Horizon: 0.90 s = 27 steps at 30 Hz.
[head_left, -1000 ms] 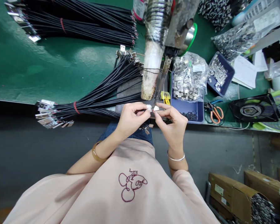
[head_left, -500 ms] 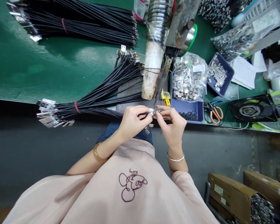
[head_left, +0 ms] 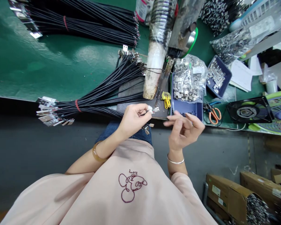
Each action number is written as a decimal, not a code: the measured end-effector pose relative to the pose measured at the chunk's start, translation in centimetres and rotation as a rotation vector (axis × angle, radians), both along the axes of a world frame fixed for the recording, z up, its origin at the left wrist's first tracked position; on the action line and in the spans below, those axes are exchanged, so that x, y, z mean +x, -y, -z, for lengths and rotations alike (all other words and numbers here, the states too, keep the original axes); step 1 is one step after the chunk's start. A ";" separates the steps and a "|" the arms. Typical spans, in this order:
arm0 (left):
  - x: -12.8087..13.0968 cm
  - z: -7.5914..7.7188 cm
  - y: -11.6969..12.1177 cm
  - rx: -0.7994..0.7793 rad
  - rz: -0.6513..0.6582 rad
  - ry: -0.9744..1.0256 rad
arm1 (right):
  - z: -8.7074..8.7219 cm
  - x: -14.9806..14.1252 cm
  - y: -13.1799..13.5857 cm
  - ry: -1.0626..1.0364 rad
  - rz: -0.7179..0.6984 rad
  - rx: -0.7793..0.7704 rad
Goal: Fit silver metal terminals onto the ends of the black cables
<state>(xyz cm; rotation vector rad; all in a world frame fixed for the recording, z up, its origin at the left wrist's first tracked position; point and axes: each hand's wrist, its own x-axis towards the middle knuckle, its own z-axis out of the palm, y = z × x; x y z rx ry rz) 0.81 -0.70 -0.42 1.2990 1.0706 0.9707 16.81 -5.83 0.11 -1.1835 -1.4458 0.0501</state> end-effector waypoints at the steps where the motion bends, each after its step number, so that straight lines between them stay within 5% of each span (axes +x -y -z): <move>1: 0.0 0.0 0.0 -0.006 0.003 0.010 | -0.1 0.0 -0.1 0.050 -0.006 -0.040; 6: 0.0 0.1 -0.2 -0.004 0.009 0.027 | -0.1 -0.3 -0.8 0.262 -0.099 -0.187; 27: 0.2 -0.2 -0.4 0.021 0.010 -0.042 | 0.1 -0.7 -1.6 0.195 -0.141 -0.210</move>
